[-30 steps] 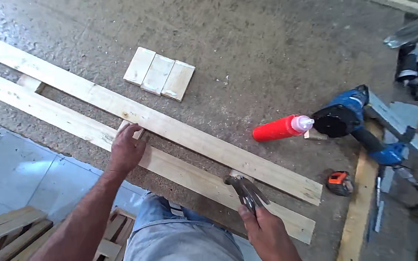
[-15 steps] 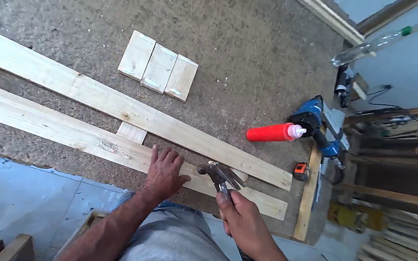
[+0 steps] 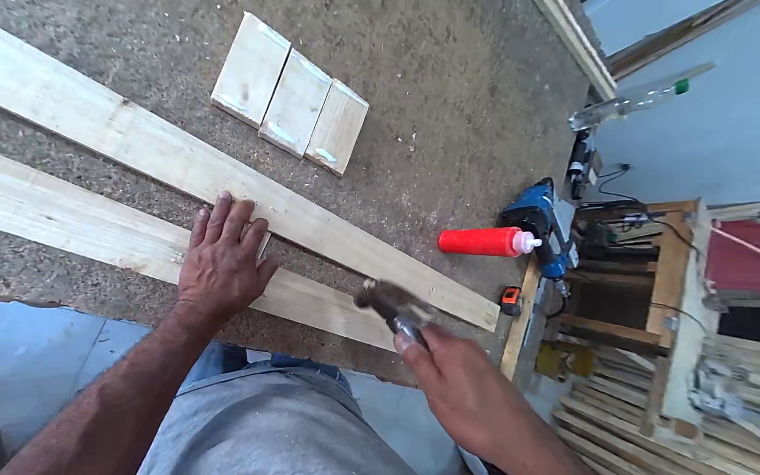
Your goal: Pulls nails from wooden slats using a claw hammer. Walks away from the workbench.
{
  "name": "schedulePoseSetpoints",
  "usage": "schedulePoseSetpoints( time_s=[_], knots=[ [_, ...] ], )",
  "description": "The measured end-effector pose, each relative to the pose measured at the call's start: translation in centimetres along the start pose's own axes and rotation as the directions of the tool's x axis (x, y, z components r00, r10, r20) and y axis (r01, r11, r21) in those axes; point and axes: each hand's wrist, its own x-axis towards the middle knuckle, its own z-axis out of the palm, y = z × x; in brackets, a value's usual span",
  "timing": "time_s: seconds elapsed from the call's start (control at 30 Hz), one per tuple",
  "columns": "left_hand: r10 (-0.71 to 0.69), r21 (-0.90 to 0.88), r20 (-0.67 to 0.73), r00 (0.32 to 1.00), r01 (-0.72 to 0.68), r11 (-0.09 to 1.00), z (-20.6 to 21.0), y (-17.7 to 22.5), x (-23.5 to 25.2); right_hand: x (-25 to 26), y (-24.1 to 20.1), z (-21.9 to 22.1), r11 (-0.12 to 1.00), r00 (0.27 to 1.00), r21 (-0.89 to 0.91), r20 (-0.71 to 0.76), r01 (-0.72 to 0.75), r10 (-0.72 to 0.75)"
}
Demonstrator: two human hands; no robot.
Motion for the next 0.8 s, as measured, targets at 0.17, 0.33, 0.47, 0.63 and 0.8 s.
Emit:
schedulePoseSetpoints(
  time_s=[0.17, 0.33, 0.47, 0.63, 0.8],
  knots=[
    [0.009, -0.022, -0.005, 1.000, -0.009, 1.000, 0.0, -0.1, -0.2, 0.3, 3.1, 7.0, 0.979, 0.952, 0.089, -0.267, 0.181, -0.152],
    [0.010, 0.003, -0.010, 1.000, -0.010, 1.000, 0.0, -0.1, -0.2, -0.6, 3.8, 4.3, 0.935, 0.908, -0.146, 0.229, -0.323, 0.350],
    [0.010, -0.001, 0.002, 1.000, -0.010, 1.000, -0.3, 0.3, 0.0, -2.5, 2.5, 2.4, 0.946, 0.858, 0.181, -0.490, 0.271, -0.152],
    [0.010, 0.020, -0.025, 1.000, -0.010, 1.000, -0.1, 0.1, -0.2, 0.1, 7.7, 13.3, 0.863, 0.870, 0.365, -0.467, 0.350, -0.156],
    [-0.015, 0.041, -0.030, 0.999, 0.016, 0.999, -0.1, 0.2, -0.1, 0.4, 9.5, 12.5, 0.945, 0.952, 0.309, -0.306, 0.107, -0.008]
  ],
)
